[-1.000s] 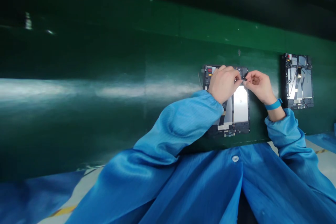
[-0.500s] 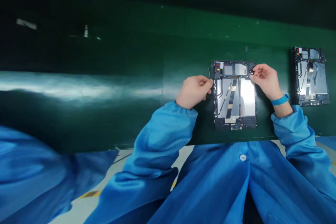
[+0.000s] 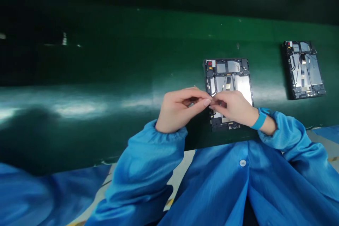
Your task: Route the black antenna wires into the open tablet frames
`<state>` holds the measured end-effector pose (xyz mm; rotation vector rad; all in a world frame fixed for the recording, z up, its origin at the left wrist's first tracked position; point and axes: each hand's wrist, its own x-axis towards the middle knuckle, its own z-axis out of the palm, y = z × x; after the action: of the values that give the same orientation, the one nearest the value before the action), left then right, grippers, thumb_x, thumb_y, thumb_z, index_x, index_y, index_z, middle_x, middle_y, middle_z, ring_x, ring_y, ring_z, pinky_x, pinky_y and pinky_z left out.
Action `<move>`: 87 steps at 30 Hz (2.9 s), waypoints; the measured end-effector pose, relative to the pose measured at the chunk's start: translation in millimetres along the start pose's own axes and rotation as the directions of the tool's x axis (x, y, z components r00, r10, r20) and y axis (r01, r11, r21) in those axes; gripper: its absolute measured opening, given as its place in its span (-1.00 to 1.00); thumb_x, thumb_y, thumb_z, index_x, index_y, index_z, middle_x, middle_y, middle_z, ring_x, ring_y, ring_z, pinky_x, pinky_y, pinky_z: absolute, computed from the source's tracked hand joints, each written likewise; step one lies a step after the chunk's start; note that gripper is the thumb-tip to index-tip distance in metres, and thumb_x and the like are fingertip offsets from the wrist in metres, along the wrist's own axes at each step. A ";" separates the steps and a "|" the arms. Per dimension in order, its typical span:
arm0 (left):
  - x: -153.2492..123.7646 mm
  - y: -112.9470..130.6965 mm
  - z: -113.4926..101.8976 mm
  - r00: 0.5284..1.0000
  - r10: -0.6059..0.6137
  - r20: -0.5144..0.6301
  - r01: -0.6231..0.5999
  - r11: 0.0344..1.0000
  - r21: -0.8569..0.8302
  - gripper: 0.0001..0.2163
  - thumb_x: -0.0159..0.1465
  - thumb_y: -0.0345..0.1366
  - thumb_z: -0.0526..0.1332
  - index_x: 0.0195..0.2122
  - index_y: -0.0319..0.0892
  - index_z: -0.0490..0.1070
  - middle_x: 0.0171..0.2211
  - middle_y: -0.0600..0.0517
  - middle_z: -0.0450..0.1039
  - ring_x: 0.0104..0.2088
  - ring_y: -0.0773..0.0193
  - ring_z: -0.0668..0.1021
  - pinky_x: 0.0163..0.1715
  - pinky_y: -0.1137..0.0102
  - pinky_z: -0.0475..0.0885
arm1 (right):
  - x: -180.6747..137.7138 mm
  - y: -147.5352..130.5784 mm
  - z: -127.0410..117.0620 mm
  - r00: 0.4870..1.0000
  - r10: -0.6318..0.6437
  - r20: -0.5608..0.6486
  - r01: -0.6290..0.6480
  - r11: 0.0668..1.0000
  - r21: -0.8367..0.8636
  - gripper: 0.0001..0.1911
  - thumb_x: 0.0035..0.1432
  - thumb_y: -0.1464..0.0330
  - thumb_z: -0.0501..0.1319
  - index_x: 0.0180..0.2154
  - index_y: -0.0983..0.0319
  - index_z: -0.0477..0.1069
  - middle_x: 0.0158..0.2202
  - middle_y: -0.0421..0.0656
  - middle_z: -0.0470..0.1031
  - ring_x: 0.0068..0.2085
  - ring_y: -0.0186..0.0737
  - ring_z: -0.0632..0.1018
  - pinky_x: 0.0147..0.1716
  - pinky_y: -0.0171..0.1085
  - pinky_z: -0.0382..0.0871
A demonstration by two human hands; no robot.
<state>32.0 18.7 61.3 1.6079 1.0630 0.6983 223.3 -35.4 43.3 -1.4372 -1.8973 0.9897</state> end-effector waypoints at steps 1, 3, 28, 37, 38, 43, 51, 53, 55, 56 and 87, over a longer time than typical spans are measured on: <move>-4.0 0.7 -0.5 1.000 0.010 -0.006 -0.010 1.000 0.010 -0.85 0.14 -0.13 0.40 -0.40 -0.07 0.57 -0.37 -0.01 0.60 -0.35 0.19 0.59 -0.31 0.30 0.55 | 2.7 1.4 -2.0 1.000 0.008 0.008 -0.008 1.000 -0.024 -0.86 0.28 0.53 0.34 -0.29 0.18 0.59 -0.31 -0.21 0.63 -0.29 -0.27 0.58 -0.21 -0.28 0.40; -8.7 -2.9 0.7 0.999 -0.023 -0.049 0.024 1.000 0.014 -0.83 0.16 -0.15 0.40 -0.26 -0.08 0.58 -0.38 0.02 0.56 -0.39 0.24 0.54 -0.35 0.33 0.51 | 5.5 7.4 -11.2 1.000 0.013 0.024 -0.011 0.997 -0.071 -0.83 0.26 0.55 0.36 -0.34 0.18 0.58 -0.38 -0.24 0.60 -0.32 -0.28 0.56 -0.24 -0.29 0.36; -13.0 -36.1 26.4 0.932 -0.357 0.065 0.354 0.856 -0.377 -0.72 0.00 -0.44 0.45 -0.35 -0.16 0.36 -0.47 0.20 0.34 -0.61 0.49 0.40 -0.67 0.58 0.33 | 60.8 32.8 -24.4 0.952 -0.223 0.208 0.248 0.964 -0.100 -0.77 0.30 0.59 0.15 -0.20 0.22 0.52 -0.20 -0.12 0.56 -0.18 -0.19 0.47 -0.11 -0.21 0.27; -8.9 -33.8 24.2 0.901 -0.433 0.030 0.413 0.834 -0.365 -0.74 -0.02 -0.46 0.41 -0.41 -0.15 0.33 -0.57 0.23 0.32 -0.69 0.51 0.31 -0.73 0.58 0.18 | 64.0 40.9 -15.5 0.947 -0.288 0.144 0.306 0.944 -0.124 -0.77 0.36 0.57 0.13 -0.14 0.22 0.52 -0.17 -0.10 0.55 -0.13 -0.13 0.48 -0.10 -0.19 0.26; -6.0 -33.1 24.5 0.896 -0.443 0.023 0.421 0.832 -0.360 -0.74 -0.02 -0.47 0.40 -0.42 -0.15 0.32 -0.59 0.23 0.30 -0.70 0.52 0.29 -0.73 0.58 0.15 | 64.2 41.9 -14.8 0.945 -0.297 0.137 0.314 0.940 -0.131 -0.76 0.36 0.57 0.12 -0.12 0.22 0.52 -0.17 -0.10 0.54 -0.12 -0.13 0.48 -0.09 -0.19 0.26; 10.0 -34.7 24.2 0.918 -0.398 -0.009 0.366 0.853 -0.372 -0.74 -0.05 -0.49 0.40 -0.45 -0.16 0.31 -0.61 0.24 0.27 -0.70 0.55 0.27 -0.71 0.59 0.14 | 65.9 44.7 -12.8 0.947 -0.294 0.132 0.313 0.938 -0.152 -0.74 0.35 0.59 0.10 -0.11 0.23 0.51 -0.16 -0.10 0.53 -0.10 -0.13 0.49 -0.09 -0.19 0.26; 12.5 -44.5 21.8 0.951 -0.310 0.003 0.286 0.872 -0.398 -0.70 0.01 -0.41 0.47 -0.40 -0.15 0.31 -0.59 0.24 0.29 -0.70 0.51 0.33 -0.73 0.58 0.20 | 68.4 45.0 -10.8 0.950 -0.285 0.125 0.302 0.943 -0.138 -0.75 0.35 0.58 0.12 -0.10 0.22 0.50 -0.16 -0.12 0.52 -0.10 -0.14 0.48 -0.09 -0.20 0.26; 12.5 -44.8 20.8 0.953 -0.303 0.012 0.283 0.874 -0.395 -0.69 0.02 -0.40 0.48 -0.40 -0.15 0.31 -0.60 0.24 0.29 -0.70 0.51 0.33 -0.73 0.58 0.21 | 68.4 45.2 -10.8 0.950 -0.287 0.123 0.303 0.943 -0.139 -0.76 0.35 0.57 0.12 -0.10 0.22 0.50 -0.16 -0.12 0.52 -0.10 -0.14 0.48 -0.09 -0.19 0.26; 12.9 -44.7 19.9 0.954 -0.299 0.019 0.282 0.875 -0.394 -0.68 0.02 -0.39 0.49 -0.40 -0.15 0.31 -0.59 0.24 0.31 -0.70 0.51 0.34 -0.73 0.58 0.21 | 68.3 45.5 -10.9 0.951 -0.286 0.119 0.301 0.944 -0.138 -0.76 0.36 0.57 0.11 -0.11 0.23 0.50 -0.16 -0.11 0.52 -0.11 -0.14 0.48 -0.09 -0.19 0.26; 13.2 -44.7 19.7 0.954 -0.298 0.021 0.282 0.874 -0.396 -0.68 0.01 -0.39 0.49 -0.40 -0.15 0.31 -0.59 0.24 0.31 -0.70 0.52 0.34 -0.73 0.58 0.22 | 68.3 45.7 -10.9 0.952 -0.284 0.116 0.299 0.945 -0.137 -0.76 0.36 0.57 0.11 -0.11 0.23 0.50 -0.16 -0.11 0.52 -0.11 -0.14 0.48 -0.09 -0.19 0.26; 45.1 -38.2 14.5 0.950 -0.310 0.031 0.311 0.945 -0.096 -0.74 0.08 -0.48 0.31 -0.43 -0.07 0.20 -0.76 0.29 0.16 -0.78 0.47 0.25 -0.77 0.58 0.04 | 86.1 51.6 -16.9 0.977 -0.212 0.038 0.215 0.968 -0.133 -0.78 0.29 0.58 0.20 -0.12 0.26 0.56 -0.16 -0.07 0.63 -0.12 -0.11 0.55 -0.07 -0.20 0.33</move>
<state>53.0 55.4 17.5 1.3186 1.2179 0.5170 241.7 59.3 10.6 -1.2650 -2.1211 0.7920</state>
